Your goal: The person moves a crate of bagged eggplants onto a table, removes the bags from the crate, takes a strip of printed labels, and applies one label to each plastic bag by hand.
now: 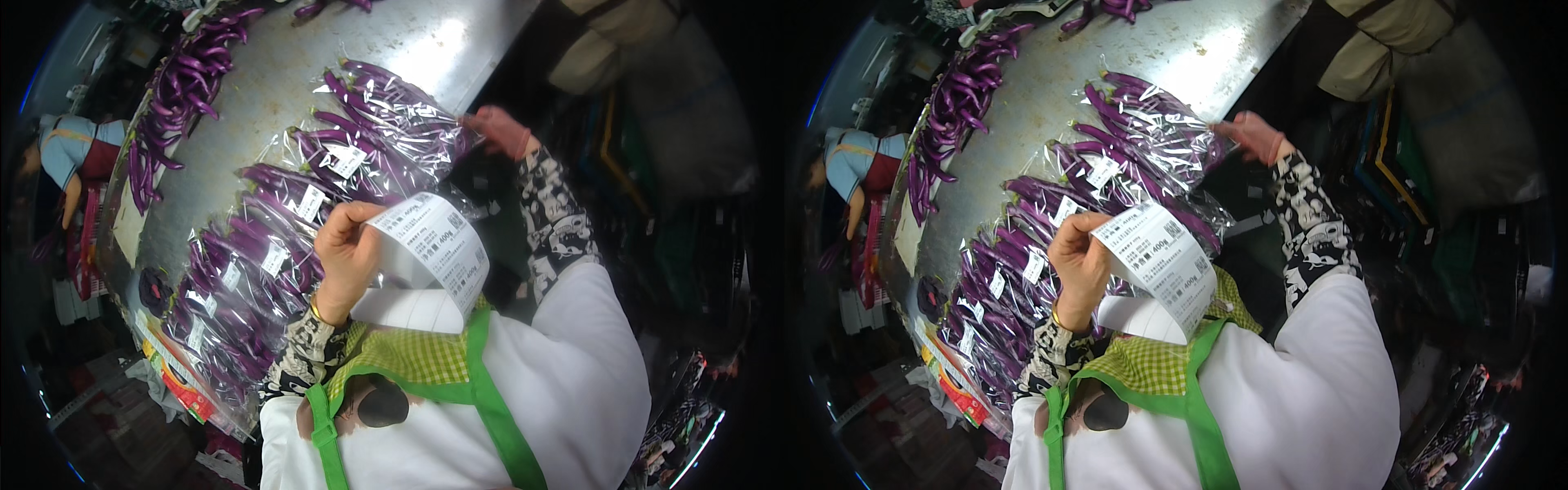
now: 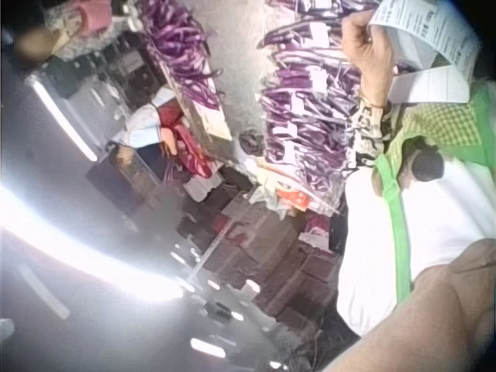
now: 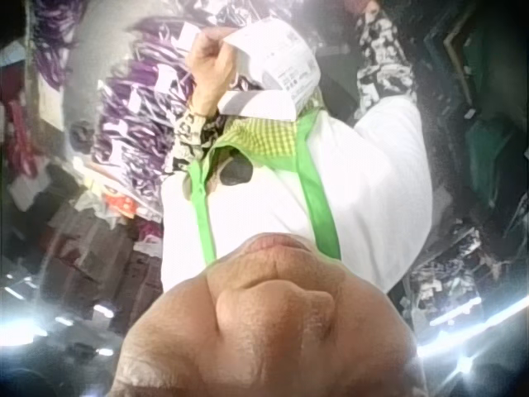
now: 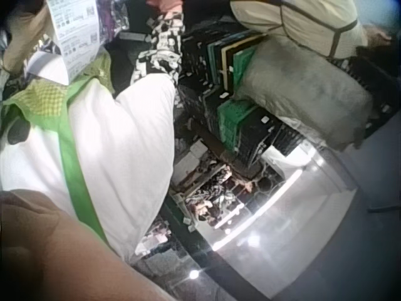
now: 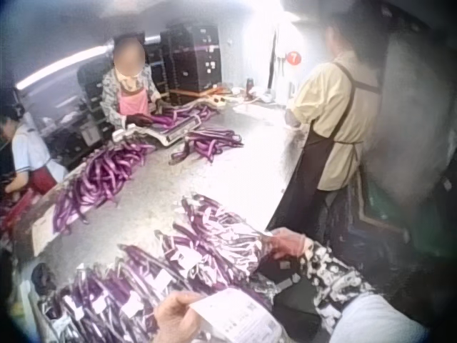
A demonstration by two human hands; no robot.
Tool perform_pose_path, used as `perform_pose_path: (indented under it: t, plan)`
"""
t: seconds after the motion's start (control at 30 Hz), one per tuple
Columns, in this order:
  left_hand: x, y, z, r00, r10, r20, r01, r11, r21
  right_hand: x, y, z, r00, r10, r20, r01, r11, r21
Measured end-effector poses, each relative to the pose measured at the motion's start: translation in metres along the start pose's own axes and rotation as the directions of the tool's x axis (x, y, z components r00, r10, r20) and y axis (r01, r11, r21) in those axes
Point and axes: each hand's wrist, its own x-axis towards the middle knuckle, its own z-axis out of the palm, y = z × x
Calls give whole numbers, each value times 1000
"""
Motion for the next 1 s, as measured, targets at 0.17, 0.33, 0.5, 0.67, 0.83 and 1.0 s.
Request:
perform_pose_path:
  t: [0.17,0.33,0.5,0.67,0.83,1.0]
  plan:
    - [4,-1,4,999,18,27,-16,997,-80,-5,19,62,986,131,-106,-76,905,420]
    - [37,5,-2,992,116,55,-117,993,24,14,-40,28,868,-236,-438,445,760,474]
    - [57,11,1,983,158,-97,-159,987,-8,-15,-83,37,388,-921,44,447,146,-883]
    - [60,4,1,959,270,-87,-255,955,152,-34,-5,44,709,-661,246,299,-34,-954]
    - [63,6,-4,926,378,-8,-364,897,251,-88,-84,81,905,-362,-225,410,882,232]
    - [68,37,6,818,557,143,-568,744,351,-131,-154,115,886,-458,69,319,711,627]
